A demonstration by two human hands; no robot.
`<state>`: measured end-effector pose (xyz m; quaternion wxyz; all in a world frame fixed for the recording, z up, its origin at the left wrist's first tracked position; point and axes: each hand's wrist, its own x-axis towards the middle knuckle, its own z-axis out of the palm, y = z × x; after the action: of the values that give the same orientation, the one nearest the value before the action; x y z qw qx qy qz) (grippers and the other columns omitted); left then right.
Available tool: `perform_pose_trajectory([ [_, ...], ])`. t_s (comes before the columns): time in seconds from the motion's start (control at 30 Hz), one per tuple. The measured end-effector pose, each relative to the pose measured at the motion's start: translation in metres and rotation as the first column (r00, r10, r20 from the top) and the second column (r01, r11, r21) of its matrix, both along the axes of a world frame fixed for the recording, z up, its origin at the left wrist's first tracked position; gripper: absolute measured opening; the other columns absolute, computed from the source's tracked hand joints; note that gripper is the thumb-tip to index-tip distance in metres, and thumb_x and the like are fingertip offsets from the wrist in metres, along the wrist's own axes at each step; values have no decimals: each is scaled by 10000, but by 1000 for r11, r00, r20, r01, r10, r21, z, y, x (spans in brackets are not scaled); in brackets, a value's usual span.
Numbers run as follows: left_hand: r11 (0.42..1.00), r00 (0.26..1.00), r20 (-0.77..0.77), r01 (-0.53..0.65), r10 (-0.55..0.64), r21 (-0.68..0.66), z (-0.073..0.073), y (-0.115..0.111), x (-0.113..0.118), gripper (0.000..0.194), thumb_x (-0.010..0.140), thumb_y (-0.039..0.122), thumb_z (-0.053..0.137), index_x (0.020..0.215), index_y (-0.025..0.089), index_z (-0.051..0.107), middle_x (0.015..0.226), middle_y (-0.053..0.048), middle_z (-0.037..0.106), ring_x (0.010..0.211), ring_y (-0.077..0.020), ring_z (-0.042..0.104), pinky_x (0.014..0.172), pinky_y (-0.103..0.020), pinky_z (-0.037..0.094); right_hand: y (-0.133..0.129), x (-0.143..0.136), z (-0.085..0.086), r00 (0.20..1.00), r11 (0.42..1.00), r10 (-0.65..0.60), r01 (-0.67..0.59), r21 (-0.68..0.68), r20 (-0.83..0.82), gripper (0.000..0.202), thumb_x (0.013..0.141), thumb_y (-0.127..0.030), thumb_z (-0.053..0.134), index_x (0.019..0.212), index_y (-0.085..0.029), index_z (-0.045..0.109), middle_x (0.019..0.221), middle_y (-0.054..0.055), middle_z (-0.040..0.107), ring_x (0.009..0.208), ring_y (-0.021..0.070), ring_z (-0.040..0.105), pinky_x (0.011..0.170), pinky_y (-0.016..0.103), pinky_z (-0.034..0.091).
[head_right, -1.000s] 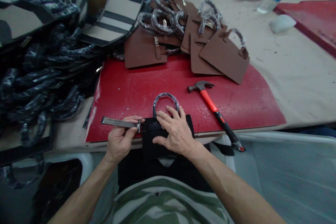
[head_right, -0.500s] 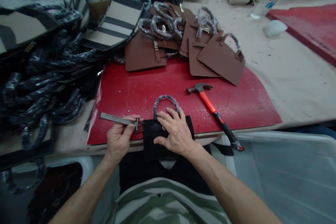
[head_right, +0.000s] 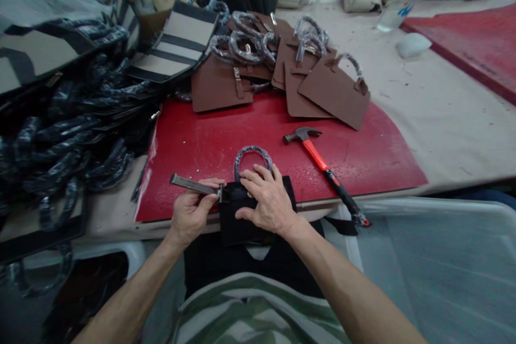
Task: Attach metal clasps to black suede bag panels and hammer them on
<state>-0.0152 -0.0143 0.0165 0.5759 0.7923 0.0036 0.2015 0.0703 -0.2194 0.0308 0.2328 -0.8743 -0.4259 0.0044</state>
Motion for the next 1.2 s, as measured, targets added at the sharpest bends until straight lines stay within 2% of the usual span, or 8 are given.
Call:
perform_pose_trajectory([
  [0.33,999,999,-52,-13,16,51,2,-2,5,146,908,213,590,1011,189,691,1077,-72,742,1045,-205,693,952,-333,547,0,0,3,1000,1000,13,-13,-14,-21,790,690,-588,849,1322,-183,602,1431,88,558,1356,360,400,1184,563,178],
  [0.4,1000,997,-76,0,-1,-9,1,0,5,144,921,235,594,1025,191,684,1079,-73,740,1048,-208,692,964,-345,541,0,1,3,999,1000,23,-24,-11,-28,777,687,-559,859,1318,-186,601,1431,85,557,1358,356,398,1187,563,167],
  [0.5,976,997,-69,-38,24,-214,-1,3,-1,142,937,278,601,1038,200,664,1050,-63,737,1003,-209,704,952,-373,553,-1,2,4,999,1000,25,-25,3,-40,763,676,-531,871,1299,-183,602,1423,87,562,1359,350,398,1188,561,165],
  [0.63,904,986,-91,-165,140,-394,-7,-4,-32,152,937,306,613,1030,193,652,1088,-67,715,986,-205,708,943,-377,565,0,1,5,999,1000,7,-6,14,-48,745,684,-513,866,1296,-189,593,1406,96,571,1353,347,410,1185,564,165],
  [0.73,921,962,-202,-239,182,-308,-15,-15,-66,187,951,319,588,1056,178,649,1112,-89,699,1030,-215,693,951,-373,565,0,-1,4,999,1000,-4,5,31,-40,748,704,-557,834,1308,-194,582,1401,109,570,1349,352,417,1184,571,162],
  [0.83,958,953,-232,-237,196,-164,-24,-25,-87,179,957,320,569,1029,179,652,1115,-93,696,1060,-219,676,960,-365,556,-1,-2,3,1000,1000,-6,6,22,-17,814,719,-637,793,1364,-204,551,1410,114,559,1350,355,411,1186,569,152],
  [1.0,972,962,-176,-224,208,-75,-29,-30,-84,164,971,284,528,1048,195,643,1120,-86,700,1040,-212,676,917,-346,561,3,-5,5,998,996,26,-22,-81,52,783,772,-629,759,1430,-276,524,1430,94,529,1357,369,381,1178,613,108],
  [1.2,970,981,-17,-188,193,156,-36,-28,-79,130,952,204,527,1025,193,634,1098,-87,710,1053,-213,668,943,-374,546,16,-11,11,998,992,-41,46,-114,47,725,671,-542,847,1312,-283,627,1413,104,507,1347,390,383,1164,654,117],
])
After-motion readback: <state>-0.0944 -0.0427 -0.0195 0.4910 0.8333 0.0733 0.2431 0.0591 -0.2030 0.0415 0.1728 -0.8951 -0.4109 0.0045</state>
